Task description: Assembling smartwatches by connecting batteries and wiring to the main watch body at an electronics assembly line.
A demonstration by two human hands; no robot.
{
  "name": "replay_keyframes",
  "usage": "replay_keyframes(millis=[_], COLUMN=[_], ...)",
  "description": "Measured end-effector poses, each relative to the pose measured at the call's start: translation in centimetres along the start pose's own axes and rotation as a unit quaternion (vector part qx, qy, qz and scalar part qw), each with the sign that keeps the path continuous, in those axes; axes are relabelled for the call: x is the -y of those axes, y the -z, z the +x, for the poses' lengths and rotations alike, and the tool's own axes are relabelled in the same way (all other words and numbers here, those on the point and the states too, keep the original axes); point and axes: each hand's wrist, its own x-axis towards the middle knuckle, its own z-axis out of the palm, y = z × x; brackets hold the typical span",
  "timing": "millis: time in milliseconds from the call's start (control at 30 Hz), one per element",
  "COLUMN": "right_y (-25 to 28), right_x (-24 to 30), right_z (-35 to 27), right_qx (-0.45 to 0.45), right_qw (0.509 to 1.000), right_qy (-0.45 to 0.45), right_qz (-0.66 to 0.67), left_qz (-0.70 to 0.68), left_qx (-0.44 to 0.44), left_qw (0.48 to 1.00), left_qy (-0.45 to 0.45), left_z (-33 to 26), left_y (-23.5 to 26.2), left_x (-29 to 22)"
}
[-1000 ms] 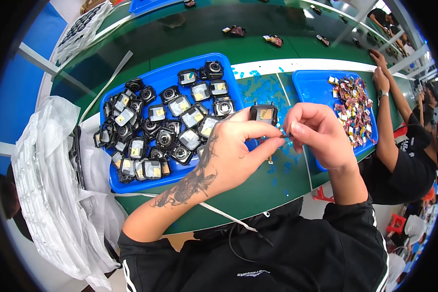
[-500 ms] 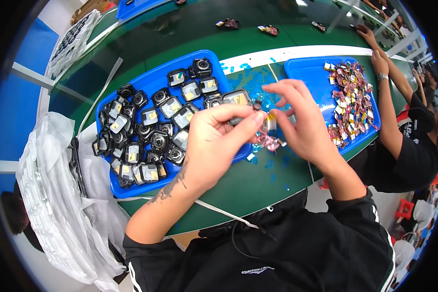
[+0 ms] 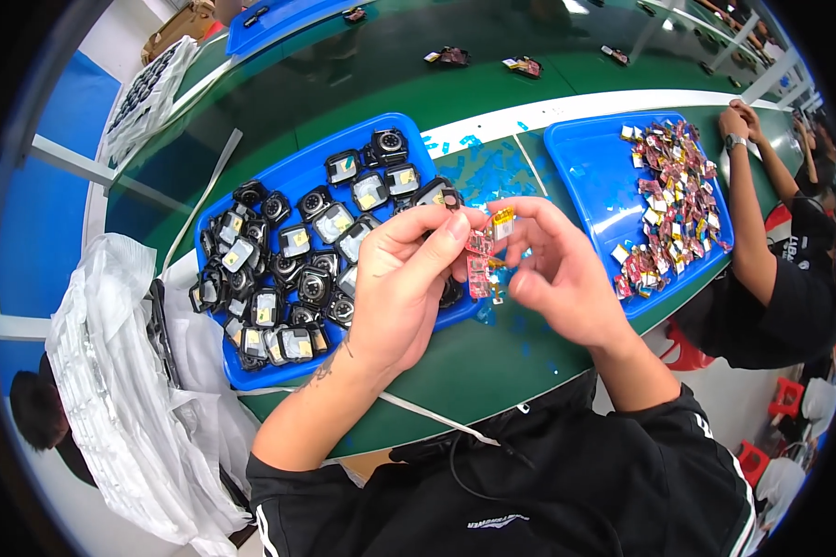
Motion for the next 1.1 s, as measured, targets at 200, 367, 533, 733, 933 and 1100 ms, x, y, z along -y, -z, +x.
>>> replay_keyframes(millis=[200,367,533,733,933,1100], right_y=[-2.4,-2.4,-2.0,1.8,3.9,3.4], right_x=[1.6,1.2,3.1,1.7,1.6,2.5], right_z=[-0.1,-0.2,-0.1,0.9,0.6,0.9], right_qx=[-0.046,-0.058,-0.013,-0.078,-0.217,-0.032], right_qw=[0.96,0.977,0.98,0.883,0.93,0.879], right_qy=[-0.136,-0.09,-0.039,0.097,0.098,0.179], right_qz=[0.242,0.184,-0.194,-0.453,-0.279,-0.441], left_qz=[0.007,0.231,0.301,0.082,0.087,0.09], left_qx=[-0.003,-0.03,-0.052,-0.06,-0.05,-0.034], left_qw=[1.0,0.959,0.93,0.992,0.991,0.992], left_qy=[-0.024,-0.163,-0.203,-0.08,-0.091,-0.087], left_z=[0.0,0.1,0.0,0.3,0.3,0.4], left_y=[0.4,0.4,0.5,0.3,0.3,0.3], left_x=[0.7,0.8,0.5,0.0,-0.1,0.5])
